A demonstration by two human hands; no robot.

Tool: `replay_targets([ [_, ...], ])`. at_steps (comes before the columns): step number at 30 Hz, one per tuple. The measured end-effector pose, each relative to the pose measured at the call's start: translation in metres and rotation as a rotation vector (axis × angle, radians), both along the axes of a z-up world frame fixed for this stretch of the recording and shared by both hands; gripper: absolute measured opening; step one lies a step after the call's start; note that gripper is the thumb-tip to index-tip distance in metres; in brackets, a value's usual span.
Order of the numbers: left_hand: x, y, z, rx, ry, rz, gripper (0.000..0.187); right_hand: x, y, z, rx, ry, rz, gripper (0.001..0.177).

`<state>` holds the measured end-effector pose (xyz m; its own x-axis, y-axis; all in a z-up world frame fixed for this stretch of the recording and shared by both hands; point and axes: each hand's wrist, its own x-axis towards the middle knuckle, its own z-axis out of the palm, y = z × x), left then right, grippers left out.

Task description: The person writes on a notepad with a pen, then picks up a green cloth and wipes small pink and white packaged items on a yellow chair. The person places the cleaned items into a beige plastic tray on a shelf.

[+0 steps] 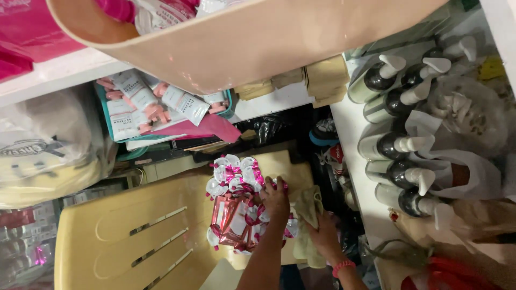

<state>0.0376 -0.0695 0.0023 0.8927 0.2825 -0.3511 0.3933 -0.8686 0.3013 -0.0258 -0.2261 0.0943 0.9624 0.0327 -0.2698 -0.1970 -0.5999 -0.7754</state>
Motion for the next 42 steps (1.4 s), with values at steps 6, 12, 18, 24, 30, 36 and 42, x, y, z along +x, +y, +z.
replay_targets([
  [6, 0.003, 0.007, 0.02, -0.022, -0.155, -0.073, 0.071, -0.001, -0.001, -0.001, 0.011, 0.0, -0.004, 0.039],
  [12, 0.008, 0.029, 0.005, -0.172, -0.092, 0.073, 0.066, 0.0, 0.001, 0.008, 0.049, -0.166, 0.011, 0.042],
  [18, -0.004, 0.051, -0.009, -1.11, -0.383, 0.643, 0.029, 0.013, 0.01, 0.054, 0.15, 0.061, -0.172, 0.036],
  [24, -0.015, 0.058, 0.104, -1.525, -0.081, 0.859, 0.043, 0.038, 0.035, 0.108, 0.138, 0.023, -0.148, 0.035],
  [30, -0.016, 0.053, 0.231, -1.703, -0.004, 0.773, 0.049, 0.059, 0.087, 0.215, -0.331, -0.331, 0.327, 0.045],
  [36, -0.02, 0.062, 0.303, -1.665, -0.195, 0.667, 0.062, 0.088, 0.112, 0.272, -0.422, -0.324, 0.128, 0.045],
  [42, -0.016, 0.087, 0.336, -1.795, -0.247, 0.785, 0.055, 0.031, 0.145, 0.322, -0.489, -0.251, 0.155, 0.046],
])
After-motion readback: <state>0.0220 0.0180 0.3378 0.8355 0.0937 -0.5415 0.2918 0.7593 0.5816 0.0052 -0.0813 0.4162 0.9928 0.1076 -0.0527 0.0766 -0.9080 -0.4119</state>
